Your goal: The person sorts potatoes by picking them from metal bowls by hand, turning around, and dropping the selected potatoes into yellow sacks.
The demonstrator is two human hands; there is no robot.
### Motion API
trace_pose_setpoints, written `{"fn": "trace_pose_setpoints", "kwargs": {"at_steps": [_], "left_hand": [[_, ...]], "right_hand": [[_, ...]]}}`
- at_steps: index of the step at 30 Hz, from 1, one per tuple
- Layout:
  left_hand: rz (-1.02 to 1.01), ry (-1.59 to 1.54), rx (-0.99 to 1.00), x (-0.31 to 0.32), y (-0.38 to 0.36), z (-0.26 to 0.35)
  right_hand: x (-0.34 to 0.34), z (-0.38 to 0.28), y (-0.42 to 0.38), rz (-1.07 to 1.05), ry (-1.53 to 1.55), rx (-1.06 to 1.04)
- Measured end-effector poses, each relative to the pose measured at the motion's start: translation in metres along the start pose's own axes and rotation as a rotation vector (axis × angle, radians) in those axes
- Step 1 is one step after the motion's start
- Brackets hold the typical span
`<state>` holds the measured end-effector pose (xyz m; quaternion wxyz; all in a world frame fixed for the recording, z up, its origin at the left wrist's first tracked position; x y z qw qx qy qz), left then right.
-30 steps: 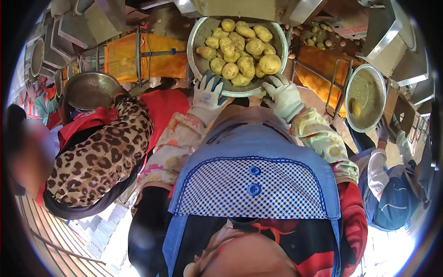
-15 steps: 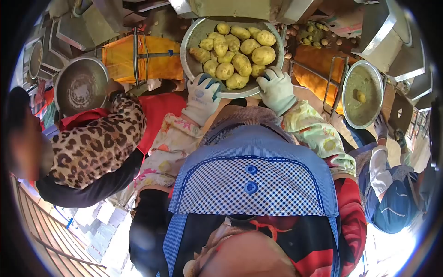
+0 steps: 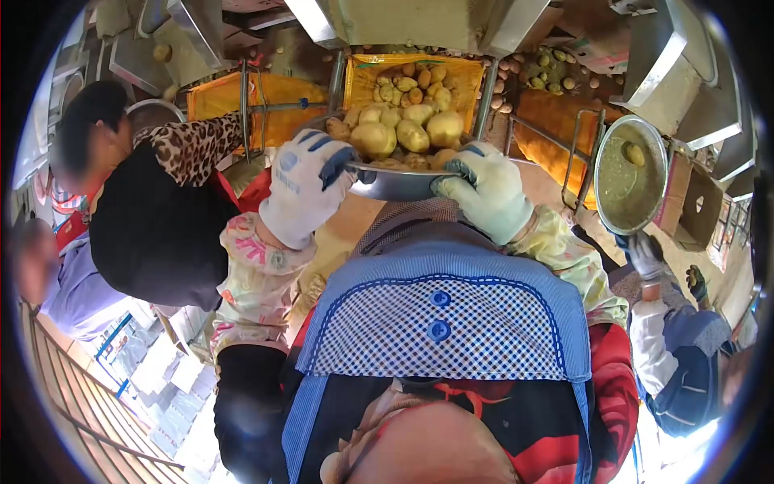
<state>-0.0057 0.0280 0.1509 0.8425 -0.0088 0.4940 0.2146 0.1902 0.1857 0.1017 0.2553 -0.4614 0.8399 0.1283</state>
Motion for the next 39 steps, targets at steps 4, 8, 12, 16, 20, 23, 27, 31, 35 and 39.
{"fn": "trace_pose_setpoints", "kwargs": {"at_steps": [4, 8, 12, 16, 20, 23, 27, 31, 35, 39], "left_hand": [[-0.078, 0.034, -0.002, -0.015, 0.025, 0.010], [-0.141, 0.068, -0.019, -0.009, 0.033, 0.001], [-0.223, 0.082, -0.063, -0.013, 0.037, 0.020], [-0.160, 0.125, -0.066, -0.020, 0.032, 0.027], [-0.191, 0.122, -0.111, -0.033, 0.030, 0.042], [-0.117, 0.135, -0.061, -0.039, 0.024, 0.048], [-0.086, 0.155, -0.050, -0.041, 0.022, 0.054], [-0.068, 0.147, -0.015, -0.041, 0.024, 0.060], [-0.163, 0.130, -0.022, -0.026, 0.014, 0.051], [-0.094, 0.122, -0.045, 0.037, -0.023, 0.008]], "right_hand": [[-0.004, -0.001, 0.003, -0.082, 0.373, 0.261], [0.002, 0.005, -0.007, -0.115, 0.546, 0.454], [-0.004, 0.006, -0.007, -0.157, 0.570, 0.442], [-0.007, 0.009, -0.008, -0.143, 0.596, 0.328], [-0.016, -0.001, -0.008, -0.181, 0.568, 0.296], [-0.019, -0.009, -0.008, -0.185, 0.525, 0.291], [-0.024, -0.013, -0.007, -0.217, 0.507, 0.301], [-0.020, 0.000, -0.005, -0.139, 0.452, 0.059], [-0.016, 0.018, -0.003, -0.036, 0.244, -0.290], [0.017, 0.051, -0.004, -0.007, -0.072, -0.274]]}}
Point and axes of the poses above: each hand's wrist, its own y-axis towards the middle knuckle, its own x-axis out of the palm, z = x × y, the point moved 1 cm from there along y, towards the middle knuckle, and after that the axes turned 7 degrees about z, right-handed, at the moved point
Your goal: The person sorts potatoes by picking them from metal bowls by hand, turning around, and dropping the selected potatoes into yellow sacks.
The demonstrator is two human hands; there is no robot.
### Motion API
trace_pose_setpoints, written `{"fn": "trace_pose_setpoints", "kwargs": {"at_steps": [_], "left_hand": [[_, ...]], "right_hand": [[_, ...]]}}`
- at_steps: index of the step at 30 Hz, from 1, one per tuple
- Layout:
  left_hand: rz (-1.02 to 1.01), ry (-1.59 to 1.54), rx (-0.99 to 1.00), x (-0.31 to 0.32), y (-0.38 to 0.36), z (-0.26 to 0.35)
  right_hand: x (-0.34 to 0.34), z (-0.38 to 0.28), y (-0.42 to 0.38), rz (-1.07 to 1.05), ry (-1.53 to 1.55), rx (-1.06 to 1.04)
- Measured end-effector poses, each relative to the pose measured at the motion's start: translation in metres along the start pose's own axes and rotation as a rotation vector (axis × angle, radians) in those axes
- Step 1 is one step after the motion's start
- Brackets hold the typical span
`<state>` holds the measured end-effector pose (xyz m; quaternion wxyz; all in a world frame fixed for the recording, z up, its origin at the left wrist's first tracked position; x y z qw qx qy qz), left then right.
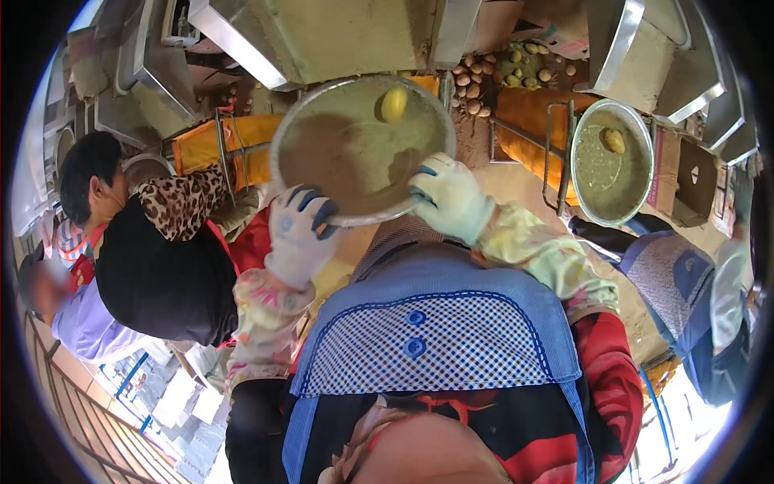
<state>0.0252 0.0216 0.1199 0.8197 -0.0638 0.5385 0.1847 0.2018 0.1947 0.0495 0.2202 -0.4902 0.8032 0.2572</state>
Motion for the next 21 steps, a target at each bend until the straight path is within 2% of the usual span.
{"fn": "trace_pose_setpoints", "kwargs": {"at_steps": [2, 3, 7, 10, 13, 16, 19, 21], "left_hand": [[-0.072, 0.047, -0.041, 0.047, -0.026, -0.028], [-0.207, 0.108, -0.100, 0.064, -0.034, -0.035], [-0.211, 0.207, -0.117, 0.109, -0.046, -0.053], [-0.249, 0.228, -0.146, 0.117, -0.043, -0.054], [-0.265, 0.230, -0.184, 0.117, -0.038, -0.049], [-0.219, 0.254, -0.135, 0.125, -0.044, -0.063], [-0.113, 0.259, -0.118, 0.124, -0.047, -0.057], [-0.187, 0.311, -0.161, 0.122, -0.046, -0.055]], "right_hand": [[0.021, 0.022, -0.001, -0.202, -0.178, 0.020], [0.029, 0.028, -0.005, -0.307, -0.284, 0.010], [0.037, 0.036, -0.021, -0.264, -0.282, -0.048], [0.023, 0.033, -0.028, -0.126, -0.263, -0.043], [0.009, 0.031, -0.037, -0.060, -0.222, 0.067], [-0.003, 0.030, -0.047, -0.001, -0.222, 0.129], [-0.008, 0.040, -0.066, -0.104, -0.188, 0.294], [-0.013, 0.048, -0.075, -0.163, -0.212, 0.335]]}}
Point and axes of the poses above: each hand's wrist, its own y-axis towards the middle knuckle, its own x-axis out of the palm, z = x × y, the point moved 1 cm from there along y, towards the middle knuckle, and after that the axes turned 7 degrees about z, right-handed, at the moved point
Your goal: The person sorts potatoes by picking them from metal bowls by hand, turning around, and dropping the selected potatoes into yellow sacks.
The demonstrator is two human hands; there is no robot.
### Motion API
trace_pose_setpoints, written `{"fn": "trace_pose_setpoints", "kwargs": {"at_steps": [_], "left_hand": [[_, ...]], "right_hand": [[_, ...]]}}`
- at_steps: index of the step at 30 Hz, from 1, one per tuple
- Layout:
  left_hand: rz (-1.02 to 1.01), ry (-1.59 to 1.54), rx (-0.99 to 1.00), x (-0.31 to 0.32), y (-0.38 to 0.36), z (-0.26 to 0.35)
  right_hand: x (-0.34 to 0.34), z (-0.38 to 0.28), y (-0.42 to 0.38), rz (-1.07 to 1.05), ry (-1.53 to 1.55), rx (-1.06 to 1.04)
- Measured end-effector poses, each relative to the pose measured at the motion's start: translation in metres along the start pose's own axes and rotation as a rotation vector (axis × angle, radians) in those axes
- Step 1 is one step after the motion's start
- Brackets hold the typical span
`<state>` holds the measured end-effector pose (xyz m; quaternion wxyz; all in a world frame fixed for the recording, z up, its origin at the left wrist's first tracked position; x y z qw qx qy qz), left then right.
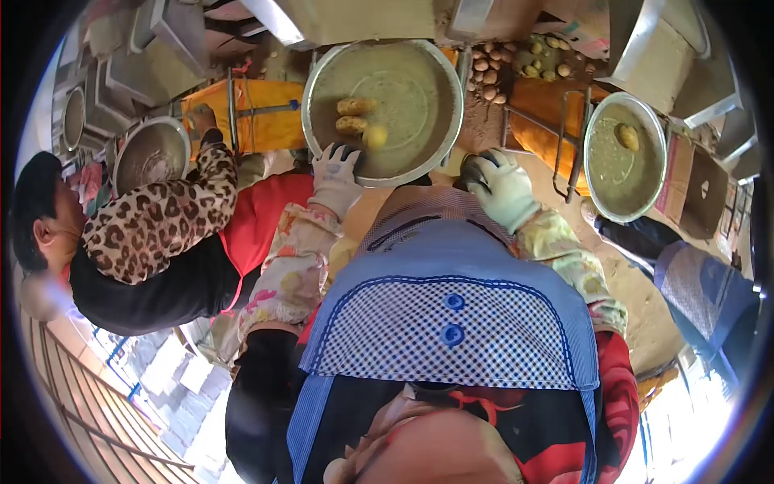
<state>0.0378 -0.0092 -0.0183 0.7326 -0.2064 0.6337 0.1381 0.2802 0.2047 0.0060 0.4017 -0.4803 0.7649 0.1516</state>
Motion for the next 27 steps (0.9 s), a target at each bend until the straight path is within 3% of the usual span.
{"fn": "trace_pose_setpoints", "kwargs": {"at_steps": [11, 13, 14, 15, 16, 17, 18, 20, 23, 27], "left_hand": [[0.004, 0.061, -0.010, -0.002, 0.006, -0.001], [0.119, 0.031, 0.013, 0.004, 0.007, -0.008], [0.296, 0.028, 0.103, 0.012, 0.005, -0.014], [0.137, -0.026, 0.079, 0.020, 0.014, -0.023], [0.162, -0.067, 0.132, 0.041, 0.041, 0.001], [0.088, -0.102, 0.066, 0.003, 0.012, -0.020], [0.090, -0.029, 0.074, 0.027, 0.010, -0.040], [-0.017, -0.018, -0.006, 0.008, 0.014, -0.028], [0.085, -0.014, 0.028, 0.018, 0.002, -0.035], [0.059, -0.002, 0.029, 0.004, 0.008, -0.027]], "right_hand": [[-0.030, 0.046, -0.059, -0.130, -0.118, 0.187], [-0.026, 0.056, -0.064, -0.140, -0.143, 0.267], [-0.022, 0.055, -0.064, -0.136, -0.150, 0.281], [-0.028, 0.063, -0.067, -0.123, -0.168, 0.308], [-0.052, 0.077, -0.087, -0.029, -0.170, 0.326], [-0.018, 0.073, -0.075, -0.111, -0.176, 0.243], [-0.032, 0.061, -0.078, -0.085, -0.170, 0.272], [-0.052, 0.054, -0.087, -0.047, -0.172, 0.329], [-0.058, 0.053, -0.106, -0.015, -0.192, 0.446], [-0.070, 0.074, -0.125, 0.010, -0.161, 0.590]]}}
Point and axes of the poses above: each hand's wrist, its own y-axis towards the middle knuckle, its own x-axis out of the palm, z = x × y, the point moved 1 cm from there along y, towards the middle knuckle, and after that the axes turned 7 degrees about z, right-handed, at the moved point
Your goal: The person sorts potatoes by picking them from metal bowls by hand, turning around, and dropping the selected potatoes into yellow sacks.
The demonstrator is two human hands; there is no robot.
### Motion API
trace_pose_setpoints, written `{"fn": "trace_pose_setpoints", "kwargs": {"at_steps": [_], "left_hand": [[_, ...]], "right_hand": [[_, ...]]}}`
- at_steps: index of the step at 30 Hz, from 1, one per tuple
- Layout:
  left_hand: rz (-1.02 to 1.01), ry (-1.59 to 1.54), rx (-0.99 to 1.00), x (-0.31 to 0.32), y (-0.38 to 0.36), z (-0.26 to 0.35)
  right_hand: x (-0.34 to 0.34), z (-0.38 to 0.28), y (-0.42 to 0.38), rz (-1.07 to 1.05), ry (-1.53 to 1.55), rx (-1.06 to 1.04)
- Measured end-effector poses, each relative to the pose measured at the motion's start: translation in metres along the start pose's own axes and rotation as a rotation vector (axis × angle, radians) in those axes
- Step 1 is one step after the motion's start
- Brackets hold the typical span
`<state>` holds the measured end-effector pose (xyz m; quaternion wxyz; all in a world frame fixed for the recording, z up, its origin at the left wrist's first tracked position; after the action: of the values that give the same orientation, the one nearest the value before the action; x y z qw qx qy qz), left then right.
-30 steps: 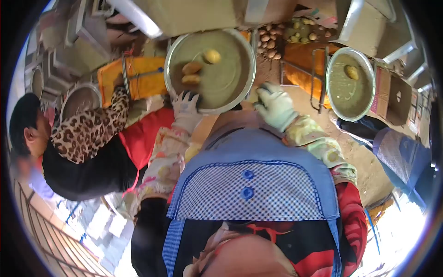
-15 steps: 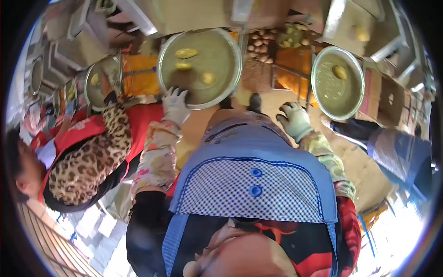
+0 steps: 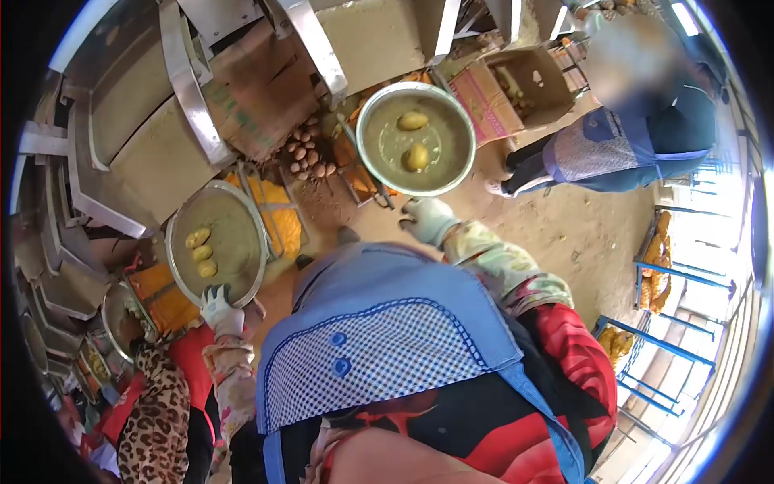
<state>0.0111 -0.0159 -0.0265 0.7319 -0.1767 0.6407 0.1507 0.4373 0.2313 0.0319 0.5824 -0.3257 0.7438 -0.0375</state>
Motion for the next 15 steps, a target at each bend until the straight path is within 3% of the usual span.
{"fn": "trace_pose_setpoints", "kwargs": {"at_steps": [2, 7, 11, 15], "left_hand": [[0.036, -0.015, 0.041, 0.005, 0.001, -0.007], [0.093, -0.008, 0.080, 0.001, 0.003, -0.004], [0.060, 0.030, 0.061, 0.001, 0.002, -0.015], [0.021, 0.073, 0.051, -0.005, 0.006, 0.000]], "right_hand": [[-0.001, 0.011, -0.004, -0.021, 0.010, 0.110], [0.009, 0.044, -0.008, 0.061, -0.074, 0.110], [0.009, 0.054, -0.002, 0.264, -0.018, 0.093], [-0.010, 0.051, 0.002, 0.119, -0.041, 0.172]]}}
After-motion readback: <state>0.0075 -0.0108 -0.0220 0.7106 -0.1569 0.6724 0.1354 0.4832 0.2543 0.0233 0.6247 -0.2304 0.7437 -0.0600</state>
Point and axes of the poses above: each hand's wrist, its own y-axis towards the middle knuckle, its own x-axis out of the palm, z = x × y, the point moved 1 cm from there along y, towards the middle knuckle, and after that the axes turned 7 degrees about z, right-handed, at the moved point
